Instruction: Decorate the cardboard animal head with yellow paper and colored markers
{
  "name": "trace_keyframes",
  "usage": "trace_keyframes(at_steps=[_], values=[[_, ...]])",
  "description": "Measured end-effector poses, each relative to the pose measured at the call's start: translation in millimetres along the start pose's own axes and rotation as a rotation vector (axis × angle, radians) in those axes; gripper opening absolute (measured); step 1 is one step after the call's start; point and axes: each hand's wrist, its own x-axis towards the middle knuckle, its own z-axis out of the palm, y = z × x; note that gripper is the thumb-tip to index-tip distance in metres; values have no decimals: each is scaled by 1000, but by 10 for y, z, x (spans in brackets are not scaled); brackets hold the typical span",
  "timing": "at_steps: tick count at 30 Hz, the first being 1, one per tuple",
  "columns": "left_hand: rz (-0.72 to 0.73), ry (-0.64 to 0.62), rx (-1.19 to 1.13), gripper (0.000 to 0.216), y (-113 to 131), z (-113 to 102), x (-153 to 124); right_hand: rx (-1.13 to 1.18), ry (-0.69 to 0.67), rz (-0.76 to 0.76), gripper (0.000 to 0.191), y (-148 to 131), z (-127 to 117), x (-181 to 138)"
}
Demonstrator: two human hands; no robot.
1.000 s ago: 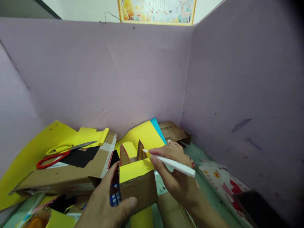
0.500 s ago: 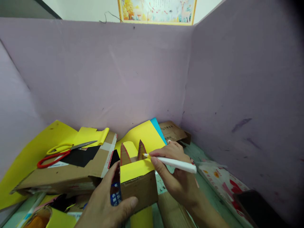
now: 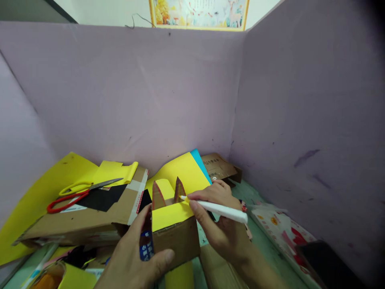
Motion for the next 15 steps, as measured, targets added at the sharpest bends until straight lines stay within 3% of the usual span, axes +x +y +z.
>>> trace_keyframes(at_steps=[9, 15], values=[[-36, -6, 9, 77, -1, 5, 1, -12, 54, -1, 9, 30, 5, 2], [-10, -40, -7, 74, -19, -13, 14, 49, -45, 26, 9, -10, -23, 9]])
